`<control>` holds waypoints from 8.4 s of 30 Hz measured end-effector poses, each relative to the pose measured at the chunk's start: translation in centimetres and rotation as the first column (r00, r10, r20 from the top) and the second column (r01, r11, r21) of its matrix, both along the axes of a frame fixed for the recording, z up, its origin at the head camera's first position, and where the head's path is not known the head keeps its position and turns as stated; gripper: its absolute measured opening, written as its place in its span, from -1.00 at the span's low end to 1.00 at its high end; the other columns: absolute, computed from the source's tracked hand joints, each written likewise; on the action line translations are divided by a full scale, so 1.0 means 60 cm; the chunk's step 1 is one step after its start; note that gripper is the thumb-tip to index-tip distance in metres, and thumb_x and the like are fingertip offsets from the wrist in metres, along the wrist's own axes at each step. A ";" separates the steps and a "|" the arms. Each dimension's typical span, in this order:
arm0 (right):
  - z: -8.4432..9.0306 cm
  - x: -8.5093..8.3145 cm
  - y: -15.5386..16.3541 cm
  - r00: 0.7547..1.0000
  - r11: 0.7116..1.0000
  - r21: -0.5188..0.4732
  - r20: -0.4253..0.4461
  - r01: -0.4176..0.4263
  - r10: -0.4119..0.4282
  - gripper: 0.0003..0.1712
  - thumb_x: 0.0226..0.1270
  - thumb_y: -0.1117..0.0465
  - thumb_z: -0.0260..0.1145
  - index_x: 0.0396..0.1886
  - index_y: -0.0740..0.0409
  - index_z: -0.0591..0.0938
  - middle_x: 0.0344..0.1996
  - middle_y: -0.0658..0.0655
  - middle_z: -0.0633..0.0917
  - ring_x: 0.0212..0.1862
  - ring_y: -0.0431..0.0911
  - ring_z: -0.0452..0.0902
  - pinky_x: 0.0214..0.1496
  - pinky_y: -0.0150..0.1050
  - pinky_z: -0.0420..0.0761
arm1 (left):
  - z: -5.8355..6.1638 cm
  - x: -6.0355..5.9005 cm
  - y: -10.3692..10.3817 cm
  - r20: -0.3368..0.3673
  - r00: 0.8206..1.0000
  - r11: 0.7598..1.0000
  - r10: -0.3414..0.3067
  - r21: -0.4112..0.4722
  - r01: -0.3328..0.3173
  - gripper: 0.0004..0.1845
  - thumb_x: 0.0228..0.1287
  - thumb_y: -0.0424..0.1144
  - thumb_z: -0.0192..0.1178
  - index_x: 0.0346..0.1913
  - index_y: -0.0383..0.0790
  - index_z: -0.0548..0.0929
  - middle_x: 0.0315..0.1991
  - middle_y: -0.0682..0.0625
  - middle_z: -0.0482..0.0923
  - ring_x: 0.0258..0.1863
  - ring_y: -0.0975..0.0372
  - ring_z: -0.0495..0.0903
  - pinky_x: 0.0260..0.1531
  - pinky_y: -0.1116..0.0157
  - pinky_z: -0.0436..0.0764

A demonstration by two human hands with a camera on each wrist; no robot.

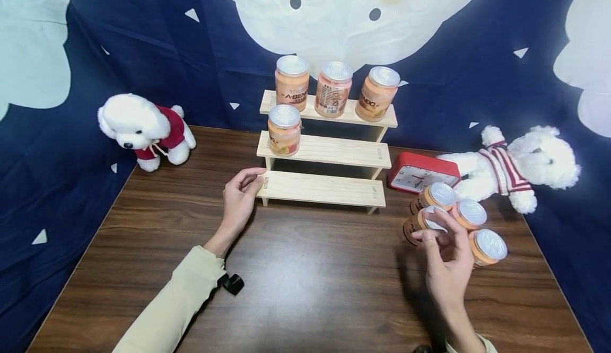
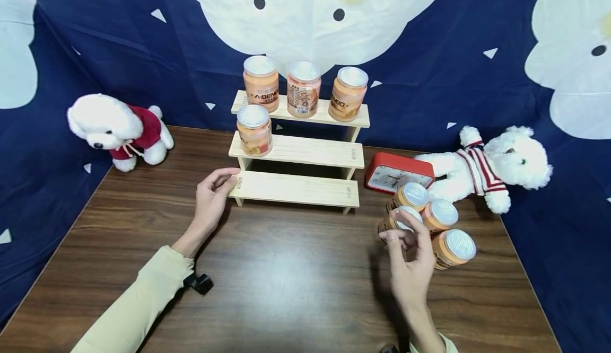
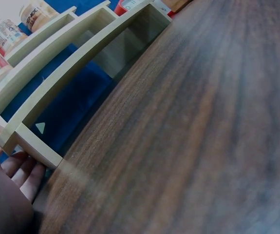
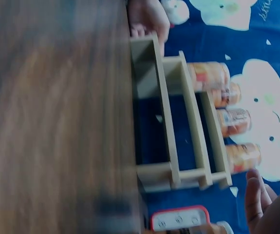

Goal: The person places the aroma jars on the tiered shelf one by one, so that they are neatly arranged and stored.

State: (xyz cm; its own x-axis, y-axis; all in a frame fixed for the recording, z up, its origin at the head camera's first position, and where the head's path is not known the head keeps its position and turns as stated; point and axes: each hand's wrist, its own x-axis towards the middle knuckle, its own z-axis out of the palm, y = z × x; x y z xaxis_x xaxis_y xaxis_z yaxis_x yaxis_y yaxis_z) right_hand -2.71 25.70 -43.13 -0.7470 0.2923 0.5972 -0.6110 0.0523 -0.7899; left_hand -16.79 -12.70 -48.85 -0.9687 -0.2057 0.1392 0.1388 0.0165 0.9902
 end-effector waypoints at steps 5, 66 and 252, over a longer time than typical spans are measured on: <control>-0.002 -0.006 0.024 0.995 0.997 -0.044 -0.083 0.059 -0.062 -0.49 0.39 0.77 0.16 0.32 0.71 0.51 0.08 0.29 0.81 -0.21 -0.13 0.83 -0.14 -0.46 0.75 | 0.001 -0.003 0.002 -0.016 1.000 1.000 -0.003 -0.001 0.003 -0.79 0.56 -0.49 0.29 0.12 -0.44 0.80 0.08 -0.38 0.79 -0.06 0.47 0.75 0.07 0.50 0.69; -0.045 -0.006 0.173 0.824 0.851 -0.173 0.401 0.497 -0.399 -0.51 0.08 0.79 0.49 -0.20 0.20 0.64 -0.07 0.12 0.78 -0.07 -0.13 0.71 -0.12 -0.53 0.71 | 0.000 0.000 0.002 -0.015 1.000 1.000 0.001 -0.011 -0.001 -0.79 0.57 -0.50 0.27 0.12 -0.46 0.80 0.10 -0.41 0.77 -0.03 0.52 0.70 0.13 0.50 0.67; 0.043 -0.282 -0.216 0.996 0.943 0.325 -0.059 0.076 -0.060 -0.27 0.31 0.48 0.61 0.46 0.27 0.61 0.26 0.36 0.59 0.33 0.09 0.62 0.37 -0.05 0.72 | -0.003 0.000 0.005 -0.012 1.000 1.000 0.001 0.006 -0.001 -0.78 0.55 -0.51 0.26 0.12 -0.47 0.79 0.09 -0.37 0.79 -0.07 0.42 0.78 0.02 0.50 0.71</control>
